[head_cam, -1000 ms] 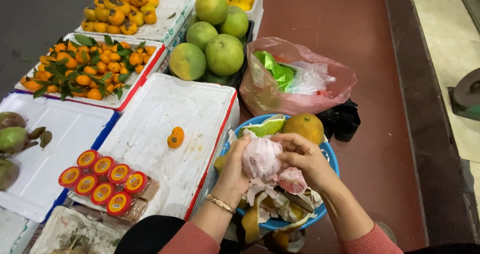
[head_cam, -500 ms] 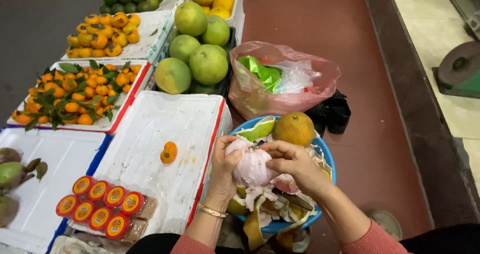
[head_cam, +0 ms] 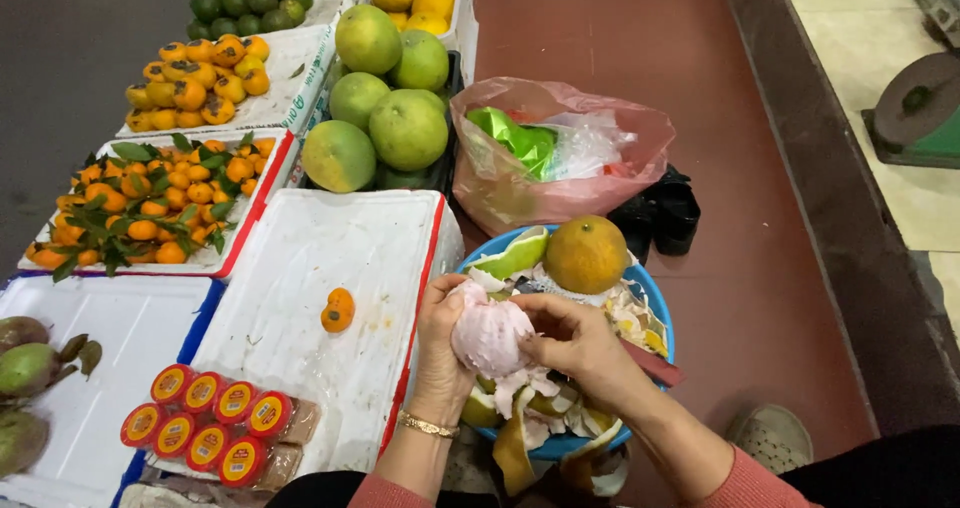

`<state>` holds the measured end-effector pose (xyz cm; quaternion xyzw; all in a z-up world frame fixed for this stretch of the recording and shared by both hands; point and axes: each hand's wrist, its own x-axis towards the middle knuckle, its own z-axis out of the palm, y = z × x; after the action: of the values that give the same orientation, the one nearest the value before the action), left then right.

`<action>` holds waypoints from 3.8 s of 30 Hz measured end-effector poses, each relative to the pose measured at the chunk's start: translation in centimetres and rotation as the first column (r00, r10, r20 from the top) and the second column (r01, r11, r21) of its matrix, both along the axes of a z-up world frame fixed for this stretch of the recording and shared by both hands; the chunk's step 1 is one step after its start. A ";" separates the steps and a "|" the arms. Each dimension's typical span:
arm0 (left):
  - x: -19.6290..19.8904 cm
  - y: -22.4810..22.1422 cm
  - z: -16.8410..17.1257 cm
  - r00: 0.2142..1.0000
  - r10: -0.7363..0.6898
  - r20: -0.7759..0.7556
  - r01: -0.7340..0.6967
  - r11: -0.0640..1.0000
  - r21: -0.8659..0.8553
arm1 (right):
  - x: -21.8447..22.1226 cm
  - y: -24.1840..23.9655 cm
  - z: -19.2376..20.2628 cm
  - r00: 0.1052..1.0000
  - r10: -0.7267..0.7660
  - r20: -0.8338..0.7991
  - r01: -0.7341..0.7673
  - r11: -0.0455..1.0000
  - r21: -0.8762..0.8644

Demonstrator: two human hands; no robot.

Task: Peeling a pomelo and separating its segments by hand at a fruit stall.

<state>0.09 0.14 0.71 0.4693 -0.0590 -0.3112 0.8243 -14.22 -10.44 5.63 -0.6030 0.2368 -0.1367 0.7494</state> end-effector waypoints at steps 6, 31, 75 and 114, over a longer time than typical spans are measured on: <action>0.1 0.4 1.1 0.992 -0.024 0.126 0.018 0.999 0.047 | -0.1 -0.1 0.1 1.000 -0.019 -0.002 0.019 1.000 -0.018; -1.0 0.0 1.5 0.989 0.014 -0.148 -0.012 1.000 0.013 | -0.3 2.1 -1.8 0.993 -0.056 0.106 0.070 0.989 -0.130; -1.0 -0.5 -1.0 0.950 -0.086 -0.300 0.086 0.996 -0.014 | 0.0 -2.6 -3.9 0.986 -0.138 0.097 0.119 0.976 0.180; 3.1 1.1 -3.7 0.746 -0.424 -0.514 0.380 0.904 -0.193 | 2.8 -5.4 -5.8 0.927 -0.107 -0.360 -0.156 0.762 -0.629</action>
<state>3.15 1.20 -2.99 0.3057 0.0662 -0.5990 0.7371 -11.40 -15.85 -0.13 -0.8419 0.3052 -0.0824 0.4374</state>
